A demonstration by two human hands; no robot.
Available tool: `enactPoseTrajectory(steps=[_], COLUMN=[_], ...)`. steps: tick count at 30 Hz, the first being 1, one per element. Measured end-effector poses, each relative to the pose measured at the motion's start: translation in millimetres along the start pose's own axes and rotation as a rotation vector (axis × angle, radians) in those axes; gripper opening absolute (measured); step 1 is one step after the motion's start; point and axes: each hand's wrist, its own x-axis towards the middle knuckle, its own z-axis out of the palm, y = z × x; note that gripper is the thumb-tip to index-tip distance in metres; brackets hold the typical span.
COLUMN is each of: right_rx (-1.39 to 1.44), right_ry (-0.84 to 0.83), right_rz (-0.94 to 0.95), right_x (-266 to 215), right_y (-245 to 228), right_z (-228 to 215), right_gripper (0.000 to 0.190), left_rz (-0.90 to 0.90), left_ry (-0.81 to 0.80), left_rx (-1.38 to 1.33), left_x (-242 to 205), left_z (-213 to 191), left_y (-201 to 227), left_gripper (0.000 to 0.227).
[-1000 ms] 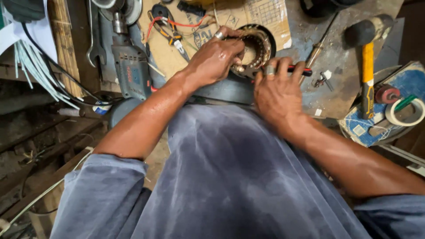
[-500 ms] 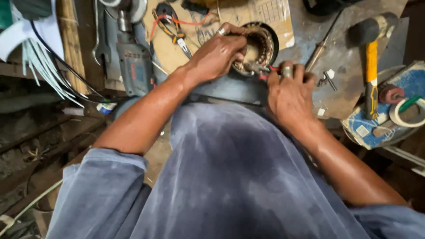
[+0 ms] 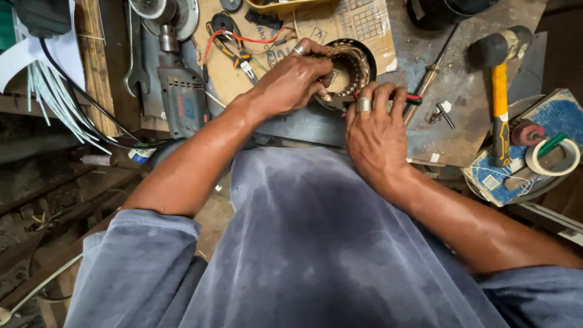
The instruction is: The person works on a cylindrical electrical motor component, using pliers to strip and cut wires attached to the copper windings. They manipulate the wires and the motor part on a cluttered workbench, occasionally picking up small parts from a container.
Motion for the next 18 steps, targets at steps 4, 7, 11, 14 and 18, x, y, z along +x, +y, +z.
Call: enactPoseTrajectory(steps=[4, 7, 11, 14, 18], right_rx=[0.098, 0.217, 0.304, 0.360, 0.389], right_ry=[-0.138, -0.135, -0.045, -0.079, -0.059], right_rz=[-0.041, -0.034, -0.022, -0.150, -0.075], right_x=[2, -4, -7, -7, -24], right_y=[9, 11, 15, 35, 30], right_z=[0, 6, 13, 16, 23], right_gripper=[0.031, 0.021, 0.017, 0.015, 0.036], left_rz=[-0.012, -0.022, 0.013, -0.016, -0.026], left_ry=[0.038, 0.041, 0.062, 0.025, 0.008], left_rx=[-0.012, -0.014, 0.008, -0.014, -0.020], left_x=[-1, -1, 2, -1, -5], left_z=[3, 2, 3, 3, 1], left_y=[0, 5, 2, 1, 4], left_gripper=[0.014, 0.012, 0.011, 0.014, 0.013])
